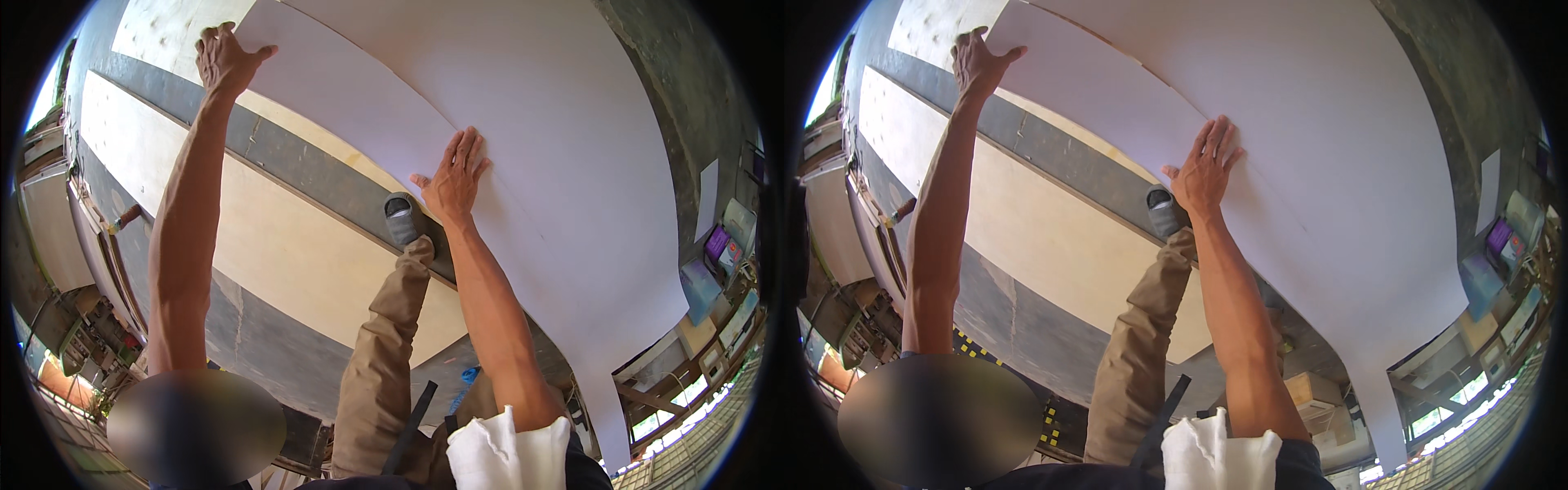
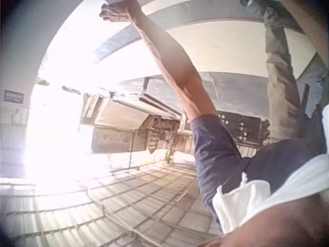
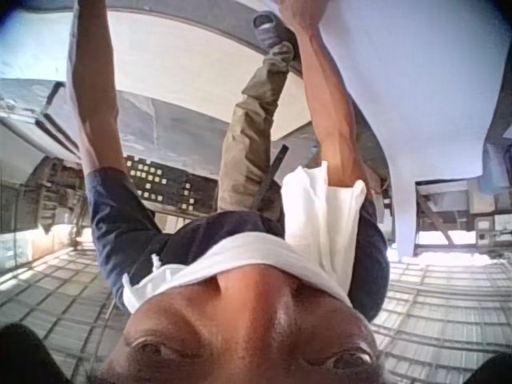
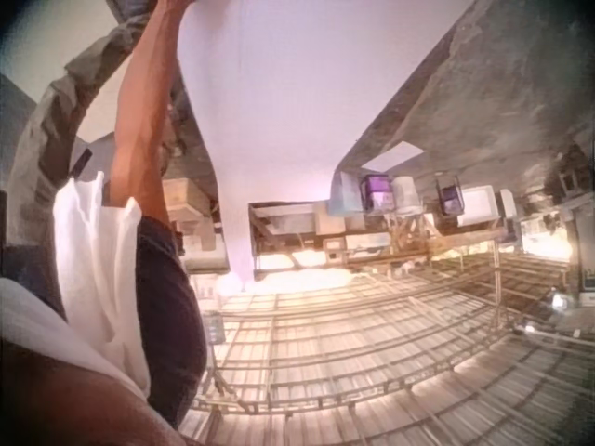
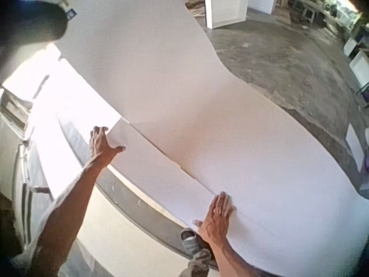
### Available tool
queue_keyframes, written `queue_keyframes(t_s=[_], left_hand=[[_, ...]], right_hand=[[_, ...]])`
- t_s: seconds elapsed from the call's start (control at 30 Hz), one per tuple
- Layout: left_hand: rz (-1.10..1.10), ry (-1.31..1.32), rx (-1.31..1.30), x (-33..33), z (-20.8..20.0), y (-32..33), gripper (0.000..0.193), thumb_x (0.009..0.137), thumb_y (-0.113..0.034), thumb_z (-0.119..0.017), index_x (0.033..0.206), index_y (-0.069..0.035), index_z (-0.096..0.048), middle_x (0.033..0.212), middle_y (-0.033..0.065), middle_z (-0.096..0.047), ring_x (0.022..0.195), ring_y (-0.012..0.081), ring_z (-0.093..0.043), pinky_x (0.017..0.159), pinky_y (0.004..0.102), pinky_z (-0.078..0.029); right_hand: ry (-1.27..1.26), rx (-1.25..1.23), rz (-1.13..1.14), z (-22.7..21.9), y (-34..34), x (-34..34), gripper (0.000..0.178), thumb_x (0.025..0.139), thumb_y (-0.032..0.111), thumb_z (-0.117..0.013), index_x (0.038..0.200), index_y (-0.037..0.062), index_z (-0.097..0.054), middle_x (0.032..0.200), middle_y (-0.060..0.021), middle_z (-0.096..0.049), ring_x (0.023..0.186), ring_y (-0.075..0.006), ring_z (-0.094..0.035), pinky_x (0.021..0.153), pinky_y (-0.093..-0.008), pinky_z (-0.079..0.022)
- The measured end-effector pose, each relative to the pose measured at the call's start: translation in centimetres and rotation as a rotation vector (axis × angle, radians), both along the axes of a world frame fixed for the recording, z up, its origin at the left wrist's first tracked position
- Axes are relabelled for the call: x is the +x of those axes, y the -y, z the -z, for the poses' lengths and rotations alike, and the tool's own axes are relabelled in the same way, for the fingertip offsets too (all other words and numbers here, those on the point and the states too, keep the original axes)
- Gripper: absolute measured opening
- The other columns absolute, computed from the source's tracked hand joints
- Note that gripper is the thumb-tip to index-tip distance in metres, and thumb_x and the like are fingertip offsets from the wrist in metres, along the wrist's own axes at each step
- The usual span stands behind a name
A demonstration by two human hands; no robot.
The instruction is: The person aligns and fits white laminate panels onto a wooden furniture frame. They use a utility knife to trim the excess material from the edges of the panels to ensure a proper fit.
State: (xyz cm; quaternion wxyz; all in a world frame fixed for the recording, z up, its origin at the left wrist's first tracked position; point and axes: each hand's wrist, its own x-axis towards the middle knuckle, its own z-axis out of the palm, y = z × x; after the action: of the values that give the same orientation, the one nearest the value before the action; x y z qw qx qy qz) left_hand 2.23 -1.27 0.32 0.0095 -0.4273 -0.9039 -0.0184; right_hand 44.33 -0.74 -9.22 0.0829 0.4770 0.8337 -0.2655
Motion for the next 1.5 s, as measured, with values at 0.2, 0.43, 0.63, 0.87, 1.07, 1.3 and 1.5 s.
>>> queue_keyframes(t_s=[0.2, 0.43, 0.63, 0.87, 1.07, 1.3, 1.5], left_hand=[[-0.086, 0.167, -0.055, -1.9, 0.0, -1.0, 0.093, 0.059, -0.053, -0.095, 0.125, 0.003, -0.063, 0.127, 0.0229, -0.066, 0.119, 0.0346, -0.064, 0.1, 0.0444, -0.052], [-0.083, 0.156, -0.184, -1.7, -1.6, -2.4, 0.073, 0.057, -0.049, -0.096, 0.102, 0.001, -0.069, 0.096, 0.0196, -0.075, 0.092, 0.0337, -0.074, 0.087, 0.0425, -0.057], [-0.157, 0.292, -0.181, -1.7, -2.5, -2.7, 0.07, 0.057, -0.045, -0.097, 0.101, 0.001, -0.069, 0.098, 0.0204, -0.075, 0.094, 0.0316, -0.073, 0.088, 0.0422, -0.057], [-0.12, 0.354, -0.152, -2.1, -2.7, -2.5, 0.061, 0.065, -0.041, -0.093, 0.105, -0.001, -0.07, 0.093, 0.0174, -0.075, 0.086, 0.0274, -0.074, 0.082, 0.0405, -0.058], [-0.064, 0.769, -0.116, -5.8, -3.4, -4.7, 0.057, 0.078, -0.04, -0.085, 0.119, -0.003, -0.07, 0.097, 0.0117, -0.076, 0.087, 0.0232, -0.074, 0.082, 0.0374, -0.057], [-0.278, 0.483, 0.097, -4.8, 2.5, -6.1, 0.101, 0.084, -0.059, -0.08, 0.152, 0.004, -0.041, 0.158, 0.0268, -0.041, 0.142, 0.039, -0.046, 0.115, 0.0497, -0.043], [-0.136, 0.41, -0.113, -3.8, 0.1, -6.3, 0.109, 0.077, -0.056, -0.088, 0.154, 0.003, -0.04, 0.157, 0.0255, -0.042, 0.146, 0.0376, -0.04, 0.119, 0.0489, -0.039]], right_hand=[[0.012, -0.013, 0.021, -0.1, 0.0, -0.2, 0.121, 0.079, 0.048, -0.084, 0.16, -0.0097, -0.015, 0.17, -0.0285, -0.008, 0.158, -0.0457, -0.006, 0.122, -0.0702, -0.015], [0.051, -0.004, 0.003, -0.5, -0.4, -0.1, 0.12, 0.078, 0.05, -0.084, 0.16, -0.0094, -0.018, 0.17, -0.0278, -0.01, 0.158, -0.0458, -0.007, 0.121, -0.071, -0.017], [0.104, -0.073, -0.001, -1.0, -0.8, -0.3, 0.125, 0.08, 0.053, -0.083, 0.161, -0.0087, -0.01, 0.171, -0.0277, -0.004, 0.159, -0.0452, -0.001, 0.122, -0.0698, -0.014], [0.065, 0.003, 0.008, -0.5, -0.4, -0.1, 0.124, 0.075, 0.051, -0.086, 0.159, -0.0103, -0.018, 0.169, -0.0282, -0.011, 0.158, -0.0452, -0.009, 0.12, -0.0704, -0.019], [0.072, 0.01, -0.006, -0.5, -0.5, -0.2, 0.125, 0.076, 0.053, -0.085, 0.159, -0.0101, -0.018, 0.17, -0.0287, -0.01, 0.158, -0.0456, -0.009, 0.12, -0.071, -0.02], [0.083, 0.029, -0.022, -0.4, -0.5, -0.3, 0.127, 0.075, 0.055, -0.085, 0.159, -0.0101, -0.017, 0.169, -0.0291, -0.012, 0.157, -0.0461, -0.011, 0.119, -0.072, -0.021], [0.098, 0.042, -0.011, -0.2, -0.5, 0.2, 0.124, 0.076, 0.055, -0.085, 0.159, -0.0097, -0.019, 0.169, -0.0287, -0.012, 0.157, -0.0462, -0.011, 0.119, -0.0719, -0.021]])
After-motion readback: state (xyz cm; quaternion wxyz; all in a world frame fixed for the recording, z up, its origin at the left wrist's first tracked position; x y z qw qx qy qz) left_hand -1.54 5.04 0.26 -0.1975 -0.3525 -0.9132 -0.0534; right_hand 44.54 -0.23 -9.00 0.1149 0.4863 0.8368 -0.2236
